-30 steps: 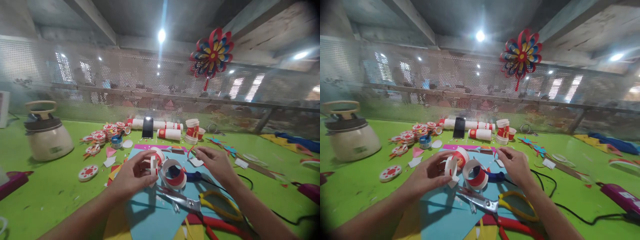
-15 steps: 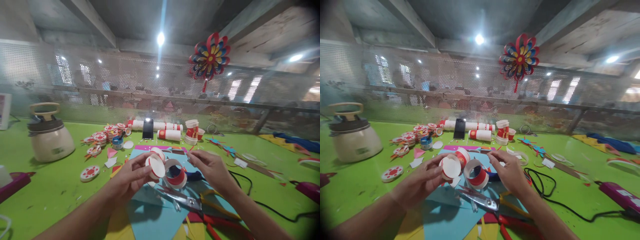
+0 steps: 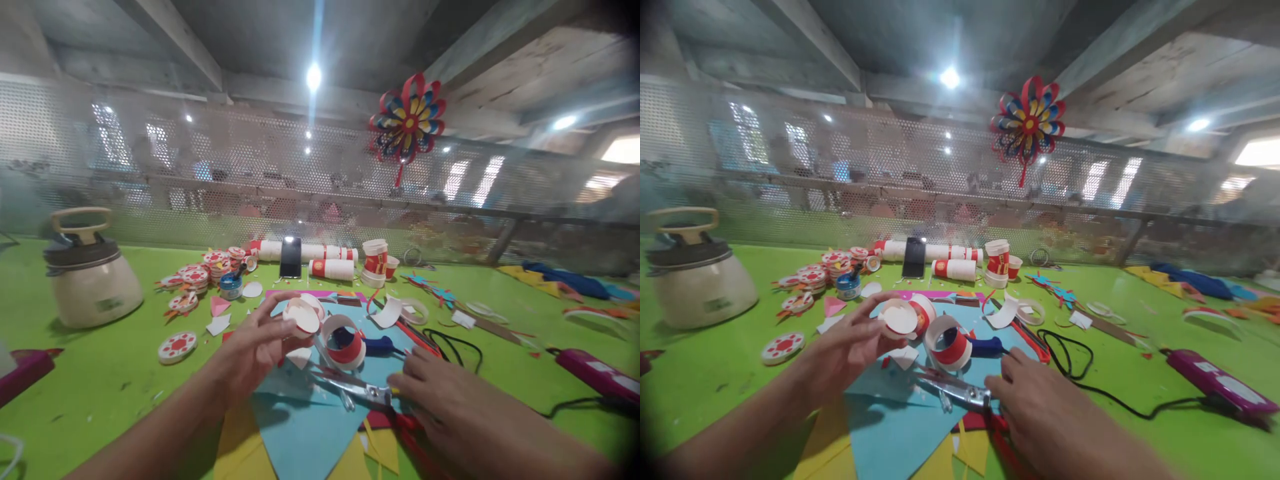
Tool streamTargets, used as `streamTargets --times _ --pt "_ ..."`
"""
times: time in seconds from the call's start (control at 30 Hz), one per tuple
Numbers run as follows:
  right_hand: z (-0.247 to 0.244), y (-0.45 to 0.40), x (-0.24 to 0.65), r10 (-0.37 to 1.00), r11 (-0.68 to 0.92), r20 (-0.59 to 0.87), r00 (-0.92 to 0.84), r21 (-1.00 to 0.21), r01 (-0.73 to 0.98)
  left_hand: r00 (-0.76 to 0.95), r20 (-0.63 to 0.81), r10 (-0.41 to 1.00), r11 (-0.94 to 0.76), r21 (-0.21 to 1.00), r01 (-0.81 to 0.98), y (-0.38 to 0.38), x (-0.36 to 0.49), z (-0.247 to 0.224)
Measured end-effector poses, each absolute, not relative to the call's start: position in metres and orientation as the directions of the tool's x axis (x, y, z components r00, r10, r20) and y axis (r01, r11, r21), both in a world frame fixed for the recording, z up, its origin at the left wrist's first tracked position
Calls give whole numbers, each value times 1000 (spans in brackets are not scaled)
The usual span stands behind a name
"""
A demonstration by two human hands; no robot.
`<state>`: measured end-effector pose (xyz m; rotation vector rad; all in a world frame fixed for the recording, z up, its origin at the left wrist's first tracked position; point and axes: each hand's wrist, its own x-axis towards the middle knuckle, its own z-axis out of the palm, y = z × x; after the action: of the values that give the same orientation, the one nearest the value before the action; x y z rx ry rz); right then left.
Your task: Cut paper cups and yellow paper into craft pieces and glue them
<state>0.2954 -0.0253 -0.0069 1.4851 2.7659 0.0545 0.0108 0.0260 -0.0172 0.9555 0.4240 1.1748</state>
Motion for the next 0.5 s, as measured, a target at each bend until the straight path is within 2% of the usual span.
streamTargets --times 0.1,0.2,0.33,0.5 --pt "-24 -36 301 850 526 -11 -526 54 849 339 133 931 120 766 -631 28 13 -14" --pt "-34 -38 301 848 530 -9 -530 23 847 268 82 960 108 773 -626 27 15 -12" --pt "-37 -38 300 837 548 5 -548 13 836 272 47 961 133 783 -607 23 16 -12" --pt "-33 -38 307 854 519 1 -521 -89 850 215 18 976 119 789 -603 27 11 -8"
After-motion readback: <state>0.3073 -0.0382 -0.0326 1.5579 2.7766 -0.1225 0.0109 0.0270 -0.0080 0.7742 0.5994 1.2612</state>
